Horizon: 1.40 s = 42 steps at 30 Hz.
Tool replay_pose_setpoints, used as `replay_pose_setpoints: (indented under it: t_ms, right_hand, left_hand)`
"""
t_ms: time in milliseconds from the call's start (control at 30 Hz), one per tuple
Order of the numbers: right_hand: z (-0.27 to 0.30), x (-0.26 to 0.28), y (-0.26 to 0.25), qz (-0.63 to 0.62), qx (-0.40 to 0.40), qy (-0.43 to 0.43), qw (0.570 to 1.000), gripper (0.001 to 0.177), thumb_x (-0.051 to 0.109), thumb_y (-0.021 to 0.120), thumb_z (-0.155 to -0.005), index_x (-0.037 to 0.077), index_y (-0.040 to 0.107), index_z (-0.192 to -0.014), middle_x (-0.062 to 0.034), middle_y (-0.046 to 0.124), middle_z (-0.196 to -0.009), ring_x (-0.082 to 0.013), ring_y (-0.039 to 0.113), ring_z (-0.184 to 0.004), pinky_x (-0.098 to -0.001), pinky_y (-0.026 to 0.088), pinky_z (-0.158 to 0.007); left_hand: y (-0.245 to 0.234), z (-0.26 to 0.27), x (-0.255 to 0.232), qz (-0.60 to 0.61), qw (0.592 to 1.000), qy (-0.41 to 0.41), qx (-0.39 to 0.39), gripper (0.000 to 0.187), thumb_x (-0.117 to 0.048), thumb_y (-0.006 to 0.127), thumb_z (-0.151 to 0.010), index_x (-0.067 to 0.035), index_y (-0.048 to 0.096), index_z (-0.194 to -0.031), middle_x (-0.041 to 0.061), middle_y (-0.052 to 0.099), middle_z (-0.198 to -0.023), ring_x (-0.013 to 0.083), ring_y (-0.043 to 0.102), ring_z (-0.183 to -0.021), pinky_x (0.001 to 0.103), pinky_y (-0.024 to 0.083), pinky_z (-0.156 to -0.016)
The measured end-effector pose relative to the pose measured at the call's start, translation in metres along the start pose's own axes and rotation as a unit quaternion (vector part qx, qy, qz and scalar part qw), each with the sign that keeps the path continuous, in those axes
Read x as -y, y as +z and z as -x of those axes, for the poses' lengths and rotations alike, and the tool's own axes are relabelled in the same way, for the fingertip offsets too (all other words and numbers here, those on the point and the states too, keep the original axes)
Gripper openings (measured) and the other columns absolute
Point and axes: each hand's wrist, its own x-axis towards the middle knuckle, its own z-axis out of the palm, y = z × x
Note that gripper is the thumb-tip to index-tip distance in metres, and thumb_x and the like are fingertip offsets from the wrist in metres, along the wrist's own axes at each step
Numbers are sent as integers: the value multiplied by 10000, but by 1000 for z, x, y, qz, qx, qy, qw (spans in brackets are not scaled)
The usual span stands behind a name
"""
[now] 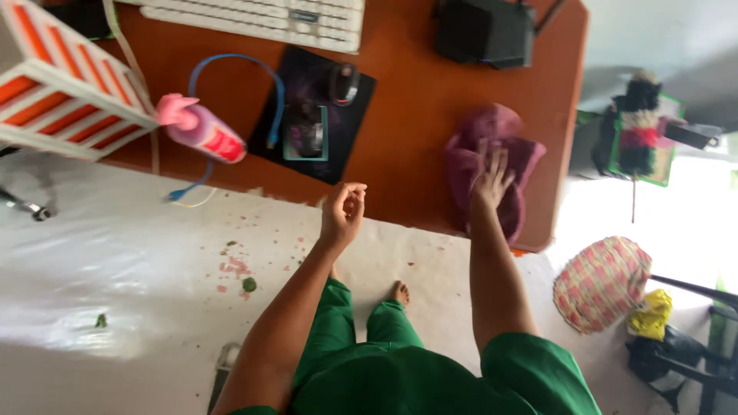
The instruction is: The person tidies a home office by dusting a wall with a duster, then wiping a desk and its items with a cloth. They move a plastic organizer and a router to clean underneath, then wipe the monitor and keyboard.
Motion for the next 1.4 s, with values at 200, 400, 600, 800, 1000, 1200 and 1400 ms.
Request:
replay_pose_setpoints:
  t_ms: [200, 400, 600, 800, 1000, 1200, 1400]
  right_hand:
    - [11, 78, 73, -30, -50, 1, 998, 522, 160, 495, -1012, 76, 448, -1525, -116, 324, -1664, -353, 225, -1556, -631, 204, -1212]
    - [2, 179, -14, -178, -83, 45, 979, 273, 226, 659, -957, 94, 691, -1194, -123, 661, -1307, -319, 580, -1280, -450, 456, -1125]
    - [-12, 365, -121, -394, -214, -172, 877, 259, 65, 562, -1000, 31, 691, -1221, -116, 679, -1245, -265, 654, -1166, -397, 548, -1016]
    - [-27, 582, -111, -557, 55, -311, 768, 712, 218, 684, -1031, 7, 344, -1619, -235, 457, -1594, -290, 476, -1444, -401, 469, -1119]
    - [-64, 689, -71, -658, 209, -57, 721, 747, 279, 663, -963, 63, 279, -1565, -174, 433, -1477, -274, 541, -1287, -410, 498, -1062]
    - [-55, 682, -47, -591, 99, -160, 784, 646, 187, 641, -1026, 29, 371, -1592, -206, 491, -1463, -291, 515, -1355, -390, 420, -1153]
    - [-9, 639, -126, -643, 88, -247, 720, 663, 80, 627, -1063, 21, 305, -1640, -195, 459, -1595, -289, 470, -1479, -395, 392, -1219]
  left_hand:
    - [-80, -5, -2, -9, 999, 53, 2, 176, -30, 647, -994, -48, 677, -1167, 55, 706, -948, 136, 675, -785, 257, 558, -723]
    - [-194, -22, -45, 28, 973, 173, -150, 150, -49, 664, -1009, -25, 651, -1157, 72, 699, -1008, 125, 656, -831, 247, 552, -753]
    - [-358, -60, -45, 33, 891, 191, -410, 325, -33, 664, -1033, -26, 523, -1326, 93, 551, -1244, 150, 560, -1023, 286, 515, -839]
    - [-476, -107, 12, -25, 886, 102, -453, 465, -112, 698, -998, -43, 534, -1428, 100, 545, -1397, 250, 527, -1308, 390, 459, -1121]
    - [-508, -148, 30, 7, 931, -1, -365, 563, -171, 733, -982, -47, 502, -1481, 160, 531, -1448, 275, 523, -1329, 405, 427, -1124]
    - [-497, -136, 10, 42, 920, -103, -375, 685, -229, 760, -939, -132, 428, -1531, 119, 585, -1420, 249, 588, -1277, 377, 498, -1033]
    - [-469, -81, -58, -7, 922, 35, -386, 740, -250, 756, -1009, -114, 350, -1613, 147, 544, -1517, 275, 601, -1354, 395, 545, -1064]
